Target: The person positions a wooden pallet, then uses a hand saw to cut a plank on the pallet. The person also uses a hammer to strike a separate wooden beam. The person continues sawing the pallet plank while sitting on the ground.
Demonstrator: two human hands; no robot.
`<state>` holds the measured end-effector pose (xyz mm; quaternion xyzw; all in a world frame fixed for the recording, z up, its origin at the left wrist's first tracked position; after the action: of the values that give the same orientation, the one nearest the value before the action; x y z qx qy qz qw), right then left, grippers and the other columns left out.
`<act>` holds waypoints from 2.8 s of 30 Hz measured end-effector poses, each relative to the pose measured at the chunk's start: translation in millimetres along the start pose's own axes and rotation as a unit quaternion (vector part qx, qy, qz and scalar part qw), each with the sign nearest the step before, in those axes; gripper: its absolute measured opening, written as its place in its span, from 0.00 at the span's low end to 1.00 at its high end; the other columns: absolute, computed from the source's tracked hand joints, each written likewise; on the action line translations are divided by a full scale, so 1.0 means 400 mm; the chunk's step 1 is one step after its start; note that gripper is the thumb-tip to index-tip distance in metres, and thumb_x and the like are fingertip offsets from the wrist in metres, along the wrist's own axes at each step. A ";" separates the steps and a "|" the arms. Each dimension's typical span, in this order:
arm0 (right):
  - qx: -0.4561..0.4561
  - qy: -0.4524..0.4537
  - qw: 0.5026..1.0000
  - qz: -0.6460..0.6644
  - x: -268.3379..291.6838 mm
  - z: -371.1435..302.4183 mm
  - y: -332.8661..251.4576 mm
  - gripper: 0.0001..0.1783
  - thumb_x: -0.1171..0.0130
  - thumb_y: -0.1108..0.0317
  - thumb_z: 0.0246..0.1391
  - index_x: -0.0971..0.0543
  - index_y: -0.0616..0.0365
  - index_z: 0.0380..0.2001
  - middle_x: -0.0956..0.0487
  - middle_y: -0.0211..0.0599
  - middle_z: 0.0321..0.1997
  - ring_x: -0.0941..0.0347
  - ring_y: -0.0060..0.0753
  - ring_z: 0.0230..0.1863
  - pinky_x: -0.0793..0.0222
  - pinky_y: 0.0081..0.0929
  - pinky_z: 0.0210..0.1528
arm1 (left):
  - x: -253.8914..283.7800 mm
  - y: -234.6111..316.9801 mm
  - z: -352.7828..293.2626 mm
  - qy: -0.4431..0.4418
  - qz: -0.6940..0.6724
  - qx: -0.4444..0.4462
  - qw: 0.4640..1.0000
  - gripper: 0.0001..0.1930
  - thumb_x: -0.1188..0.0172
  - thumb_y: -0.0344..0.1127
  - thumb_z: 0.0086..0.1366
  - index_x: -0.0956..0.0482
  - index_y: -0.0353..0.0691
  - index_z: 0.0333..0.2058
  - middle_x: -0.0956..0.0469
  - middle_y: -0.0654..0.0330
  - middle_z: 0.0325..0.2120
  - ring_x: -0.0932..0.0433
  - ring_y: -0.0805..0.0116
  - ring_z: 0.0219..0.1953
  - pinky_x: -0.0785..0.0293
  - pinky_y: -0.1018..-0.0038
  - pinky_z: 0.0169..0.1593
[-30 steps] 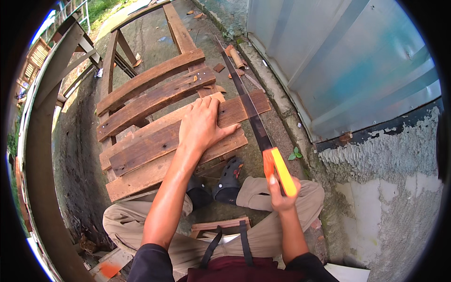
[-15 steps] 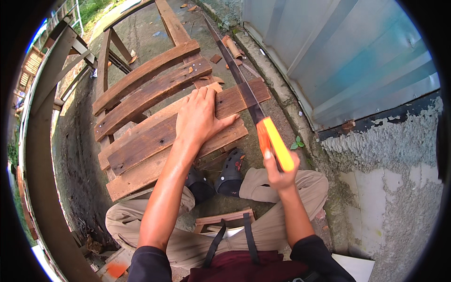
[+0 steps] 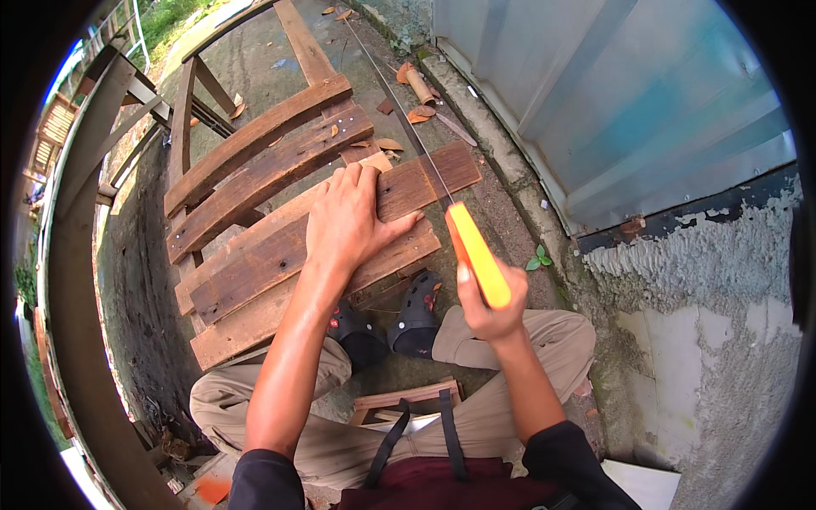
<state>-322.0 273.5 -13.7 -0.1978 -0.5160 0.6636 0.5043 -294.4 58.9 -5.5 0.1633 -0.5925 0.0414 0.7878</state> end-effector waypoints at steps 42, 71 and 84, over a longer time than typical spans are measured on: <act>-0.071 -0.006 0.996 -0.051 0.116 -0.215 0.068 0.10 0.40 0.71 0.59 0.18 0.70 0.34 0.25 0.37 0.17 0.29 0.27 0.16 0.35 0.29 0.22 | 0.003 0.005 -0.009 0.010 -0.011 -0.011 1.000 0.36 0.26 0.62 0.52 0.22 0.32 0.43 0.23 0.50 0.40 0.22 0.50 0.49 0.27 0.60 0.56; -0.095 0.020 0.995 0.016 0.134 -0.288 0.044 0.09 0.42 0.71 0.63 0.23 0.66 0.30 0.29 0.29 0.16 0.34 0.20 0.16 0.40 0.25 0.20 | 0.012 0.003 -0.011 0.001 0.009 -0.019 1.000 0.36 0.27 0.62 0.54 0.23 0.31 0.45 0.23 0.51 0.42 0.23 0.54 0.52 0.27 0.60 0.56; -0.022 0.010 1.000 0.000 0.150 -0.328 0.011 0.14 0.45 0.73 0.63 0.28 0.62 0.21 0.31 0.28 0.13 0.37 0.19 0.14 0.42 0.21 0.17 | 0.006 -0.001 -0.018 0.054 0.017 -0.028 0.998 0.34 0.26 0.60 0.52 0.23 0.34 0.43 0.24 0.51 0.42 0.23 0.51 0.49 0.27 0.59 0.55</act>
<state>-245.9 389.6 -53.2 -0.2152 -0.5253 0.6506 0.5045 -287.0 60.3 -5.2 0.1282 -0.5530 0.0470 0.8219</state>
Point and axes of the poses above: each hand's wrist, its own z-axis towards the middle knuckle, its own x-axis out of the back of the hand, y = z × x, the point moved 7 cm from there along z, towards the middle knuckle
